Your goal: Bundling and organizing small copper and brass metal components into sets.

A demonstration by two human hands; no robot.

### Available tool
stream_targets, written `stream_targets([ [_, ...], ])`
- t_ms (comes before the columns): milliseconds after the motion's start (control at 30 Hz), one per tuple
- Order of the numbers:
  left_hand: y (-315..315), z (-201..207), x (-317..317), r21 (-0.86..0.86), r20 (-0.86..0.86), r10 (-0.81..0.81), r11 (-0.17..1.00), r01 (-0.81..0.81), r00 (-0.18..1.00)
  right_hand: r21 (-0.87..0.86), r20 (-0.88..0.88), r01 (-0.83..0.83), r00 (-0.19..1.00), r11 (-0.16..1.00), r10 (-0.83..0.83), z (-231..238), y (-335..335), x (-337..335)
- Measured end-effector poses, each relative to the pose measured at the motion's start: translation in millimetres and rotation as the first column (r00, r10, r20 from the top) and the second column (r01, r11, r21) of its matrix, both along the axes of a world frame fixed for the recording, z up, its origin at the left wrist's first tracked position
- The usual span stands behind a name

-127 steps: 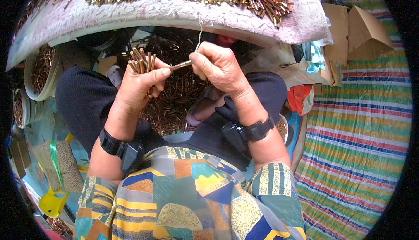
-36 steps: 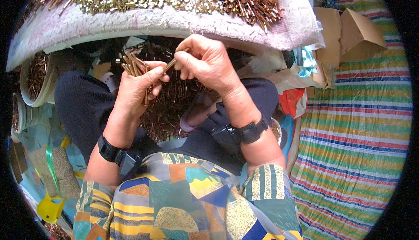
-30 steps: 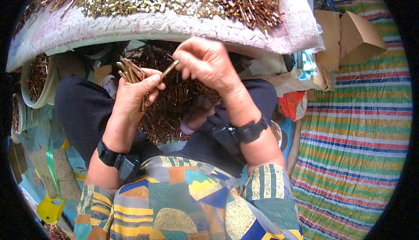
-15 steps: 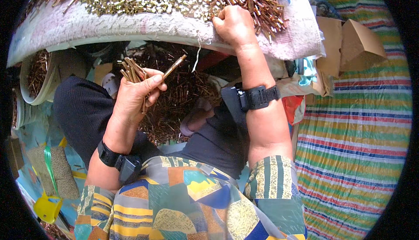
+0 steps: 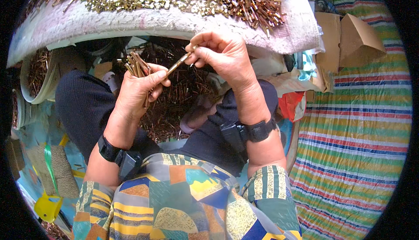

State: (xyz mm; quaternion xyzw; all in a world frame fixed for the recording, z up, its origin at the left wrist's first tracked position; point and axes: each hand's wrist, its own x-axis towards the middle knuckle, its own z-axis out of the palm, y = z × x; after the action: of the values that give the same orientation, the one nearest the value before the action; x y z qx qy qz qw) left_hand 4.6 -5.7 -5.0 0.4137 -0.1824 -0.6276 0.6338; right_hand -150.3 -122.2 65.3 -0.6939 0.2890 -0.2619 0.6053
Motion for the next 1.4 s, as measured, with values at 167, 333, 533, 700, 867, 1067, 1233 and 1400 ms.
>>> stream_targets([
  [167,-0.9,2.1,-1.3,0.015,0.015,-0.011,1.0,0.011,1.0,-0.013,-0.031,-0.007,1.0,1.0,0.007,-1.2,5.0,-4.6],
  [333,0.0,1.3,-0.8,0.003,0.018,-0.016,1.0,0.016,1.0,-0.026,-0.009,-0.021,1.0,0.999,0.021,-2.4,5.9,-7.9],
  [533,0.1,2.3,0.3,0.008,0.023,-0.014,1.0,0.013,1.0,-0.046,-0.056,0.026,0.998,0.999,-0.029,0.6,7.7,-7.0],
  [700,0.7,1.4,0.8,0.006,0.056,-0.016,1.0,0.015,0.998,-0.136,-0.314,-0.009,0.949,0.991,-0.035,7.0,10.1,-5.6],
  [867,2.3,2.4,0.7,0.005,0.098,-0.02,1.0,0.02,0.995,-0.559,-0.358,-0.097,0.924,0.823,-0.135,-7.3,7.1,-7.8],
  [1067,1.6,-0.1,-0.9,0.008,0.108,-0.05,0.999,0.049,0.993,-0.364,-0.096,0.094,0.986,0.927,-0.137,-26.1,11.5,-3.1],
  [1233,4.2,-1.2,0.1,0.022,0.119,-0.055,0.998,0.053,0.991,-0.308,-0.243,0.036,0.963,0.951,-0.115,-26.0,12.4,-6.5],
  [1400,4.4,-0.3,-0.6,0.002,0.152,-0.069,0.998,0.069,0.986,-0.256,-0.22,0.011,0.973,0.967,-0.07,-22.2,18.3,-7.2],
])
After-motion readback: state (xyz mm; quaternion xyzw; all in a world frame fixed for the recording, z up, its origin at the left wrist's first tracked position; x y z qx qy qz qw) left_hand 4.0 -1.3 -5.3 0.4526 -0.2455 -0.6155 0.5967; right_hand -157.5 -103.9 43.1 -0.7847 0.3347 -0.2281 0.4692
